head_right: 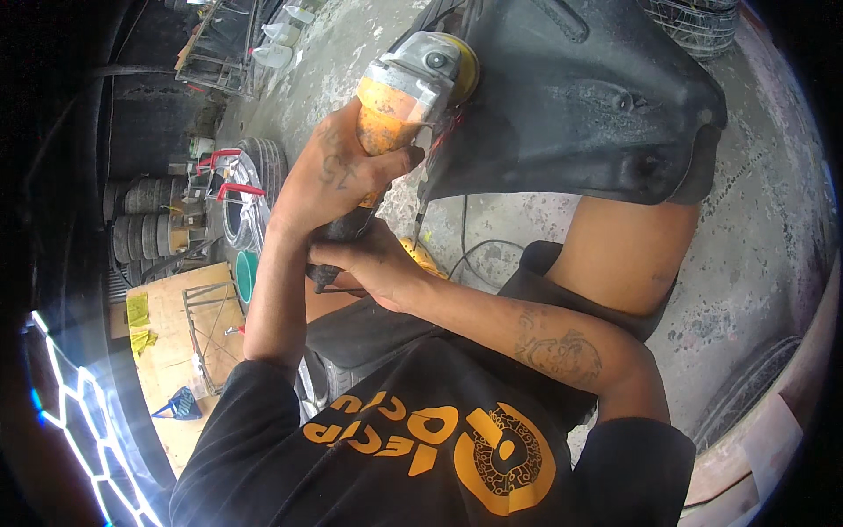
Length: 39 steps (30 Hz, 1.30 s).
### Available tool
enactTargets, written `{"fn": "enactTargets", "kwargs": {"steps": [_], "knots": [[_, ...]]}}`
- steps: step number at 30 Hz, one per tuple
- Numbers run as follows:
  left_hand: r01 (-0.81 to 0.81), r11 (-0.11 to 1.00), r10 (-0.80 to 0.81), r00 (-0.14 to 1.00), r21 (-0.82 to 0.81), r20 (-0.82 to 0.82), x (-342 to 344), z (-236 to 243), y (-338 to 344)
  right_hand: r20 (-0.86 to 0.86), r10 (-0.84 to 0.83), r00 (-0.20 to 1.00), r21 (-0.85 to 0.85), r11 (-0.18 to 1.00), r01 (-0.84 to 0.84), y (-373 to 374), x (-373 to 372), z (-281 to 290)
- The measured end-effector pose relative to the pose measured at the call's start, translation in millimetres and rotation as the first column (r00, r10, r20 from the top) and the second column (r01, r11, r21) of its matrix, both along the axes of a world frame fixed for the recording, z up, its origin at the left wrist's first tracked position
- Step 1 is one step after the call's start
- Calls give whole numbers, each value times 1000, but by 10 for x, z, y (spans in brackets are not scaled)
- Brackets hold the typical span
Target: Grinding the surface of a black plastic automotive component using a handheld angle grinder.
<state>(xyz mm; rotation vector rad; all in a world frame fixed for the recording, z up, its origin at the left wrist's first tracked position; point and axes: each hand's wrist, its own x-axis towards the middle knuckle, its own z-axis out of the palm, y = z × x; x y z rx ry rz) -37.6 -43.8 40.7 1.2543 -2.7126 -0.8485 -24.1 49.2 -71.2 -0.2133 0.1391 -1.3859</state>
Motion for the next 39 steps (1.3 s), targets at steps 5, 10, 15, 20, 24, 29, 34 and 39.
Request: {"fn": "enactTargets", "kwargs": {"steps": [5,10,15,20,24,29,34,39], "knots": [[7,1000,-7,1000,6,-21,5,-11,-4,12,-5,1000,7,1000,5,16,-10,16],[-7,998,9,999,57,-50,9,-2,0,-9,-16,1000,-4,1000,16,5,-5,6],[-13,1000,14,996,10,-86,13,15,28,-2,121,993,-34,992,-121,-3,-72,-15],[-52,999,51,999,-16,-16,-12,92,76,8,130,991,-49,990,-130,10,-66,3],[4,1000,-3,998,9,-70,19,34,36,18,110,994,-45,993,-109,15,-65,2],[10,1000,-9,999,24,-53,5,24,30,5,125,992,-26,992,-124,11,-55,-15],[-3,999,5,999,38,-33,8,11,11,2,90,996,-44,995,-90,3,-38,-36],[7,999,-5,998,37,-55,3,6,21,-26,85,996,-41,995,-86,0,-47,-35]]}}
